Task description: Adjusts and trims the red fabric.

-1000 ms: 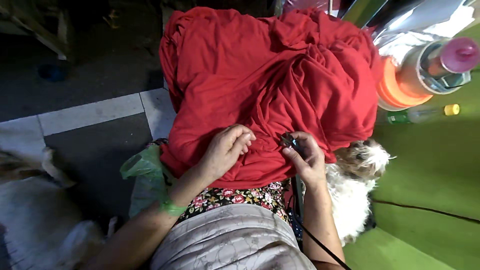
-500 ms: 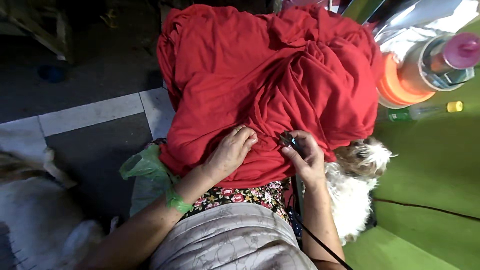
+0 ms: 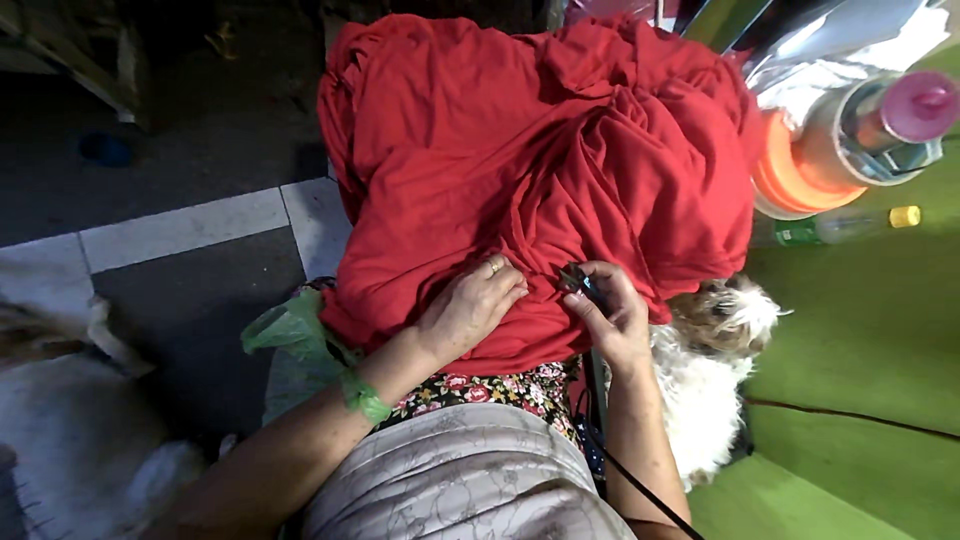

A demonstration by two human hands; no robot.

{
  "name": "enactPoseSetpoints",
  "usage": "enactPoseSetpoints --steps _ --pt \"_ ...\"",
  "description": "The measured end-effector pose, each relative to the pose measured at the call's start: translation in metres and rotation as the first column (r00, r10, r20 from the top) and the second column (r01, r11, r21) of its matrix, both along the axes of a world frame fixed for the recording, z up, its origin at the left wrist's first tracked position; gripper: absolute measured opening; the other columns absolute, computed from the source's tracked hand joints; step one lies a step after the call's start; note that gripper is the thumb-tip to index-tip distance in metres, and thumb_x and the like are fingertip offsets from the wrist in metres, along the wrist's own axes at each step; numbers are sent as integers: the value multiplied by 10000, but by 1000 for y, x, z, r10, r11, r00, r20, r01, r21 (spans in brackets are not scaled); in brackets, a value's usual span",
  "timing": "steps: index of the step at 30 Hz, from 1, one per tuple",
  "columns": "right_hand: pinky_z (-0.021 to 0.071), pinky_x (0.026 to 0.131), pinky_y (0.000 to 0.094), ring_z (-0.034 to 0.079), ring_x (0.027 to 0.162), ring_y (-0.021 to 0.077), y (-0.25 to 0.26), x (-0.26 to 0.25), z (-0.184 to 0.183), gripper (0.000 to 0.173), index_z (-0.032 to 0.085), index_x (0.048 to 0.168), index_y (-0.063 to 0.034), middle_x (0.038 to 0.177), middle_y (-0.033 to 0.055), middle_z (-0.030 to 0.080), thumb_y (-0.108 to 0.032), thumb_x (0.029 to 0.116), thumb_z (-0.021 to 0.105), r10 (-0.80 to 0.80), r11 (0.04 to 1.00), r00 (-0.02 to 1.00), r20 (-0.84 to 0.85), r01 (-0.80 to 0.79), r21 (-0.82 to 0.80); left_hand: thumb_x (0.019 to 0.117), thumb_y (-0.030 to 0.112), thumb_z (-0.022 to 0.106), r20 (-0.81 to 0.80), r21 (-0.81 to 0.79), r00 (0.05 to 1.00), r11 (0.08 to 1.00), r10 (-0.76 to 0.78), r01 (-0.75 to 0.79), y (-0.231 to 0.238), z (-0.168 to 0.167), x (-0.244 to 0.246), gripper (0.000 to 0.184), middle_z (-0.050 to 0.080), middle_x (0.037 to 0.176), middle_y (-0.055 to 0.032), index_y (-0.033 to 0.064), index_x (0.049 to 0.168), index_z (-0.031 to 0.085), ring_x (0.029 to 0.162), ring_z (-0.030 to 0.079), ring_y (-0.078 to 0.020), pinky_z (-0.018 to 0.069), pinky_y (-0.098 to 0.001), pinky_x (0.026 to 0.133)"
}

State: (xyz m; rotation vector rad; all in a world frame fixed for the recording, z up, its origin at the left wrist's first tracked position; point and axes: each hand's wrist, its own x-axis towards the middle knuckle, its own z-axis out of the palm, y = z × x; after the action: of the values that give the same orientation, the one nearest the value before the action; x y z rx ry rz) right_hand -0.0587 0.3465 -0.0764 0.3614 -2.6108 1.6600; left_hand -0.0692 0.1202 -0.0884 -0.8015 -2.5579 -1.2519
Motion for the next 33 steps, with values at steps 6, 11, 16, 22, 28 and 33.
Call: enactPoseSetpoints --steps 6,11,16,22,28,33 --pt "558 834 197 656 936 -3 4 0 2 275 649 1164 29 1064 43 702 -101 922 650 64 998 998 -21 -64 13 1048 115 498 292 75 956 997 -39 17 -11 7 2 198 632 958 -141 -18 1011 641 856 640 -202 549 -334 805" --pt "552 869 195 657 979 10 7 -1 4 258 666 1141 48 1088 72 706 -100 931 650 123 992 991 -43 -122 35 1079 136 405 484 299 869 953 -107 -49 -16 6 3 230 637 866 -33 0 1060 589 735 624 -54 556 -222 711" --pt "559 820 189 658 927 -4 7 -1 4 272 651 1167 29 1062 48 706 -106 931 645 102 994 994 -23 -102 37 999 186 605 376 92 926 994 26 -65 -4 19 7 216 660 923 -117 -9 974 695 829 646 -169 554 -320 773" --pt "559 799 186 657 907 -16 6 -1 3 279 643 1174 22 1049 29 706 -114 930 652 64 998 998 -1 -64 13 945 124 689 460 -31 882 994 104 -101 11 40 3 159 678 900 -155 -24 900 727 814 658 -215 555 -348 756" --pt "565 828 203 662 940 2 5 -3 1 266 652 1162 14 1071 36 706 -114 928 656 81 997 997 1 -81 -8 1013 123 626 807 263 579 949 -116 -176 -22 26 -3 110 637 764 15 38 967 679 649 581 -17 503 -178 629" --pt "582 873 248 675 975 20 12 -1 3 298 657 1210 -17 1098 4 718 -140 939 659 71 997 997 38 -70 -26 971 60 590 766 569 470 803 -438 -180 -29 23 2 113 652 747 84 66 913 687 672 609 5 524 -165 656"
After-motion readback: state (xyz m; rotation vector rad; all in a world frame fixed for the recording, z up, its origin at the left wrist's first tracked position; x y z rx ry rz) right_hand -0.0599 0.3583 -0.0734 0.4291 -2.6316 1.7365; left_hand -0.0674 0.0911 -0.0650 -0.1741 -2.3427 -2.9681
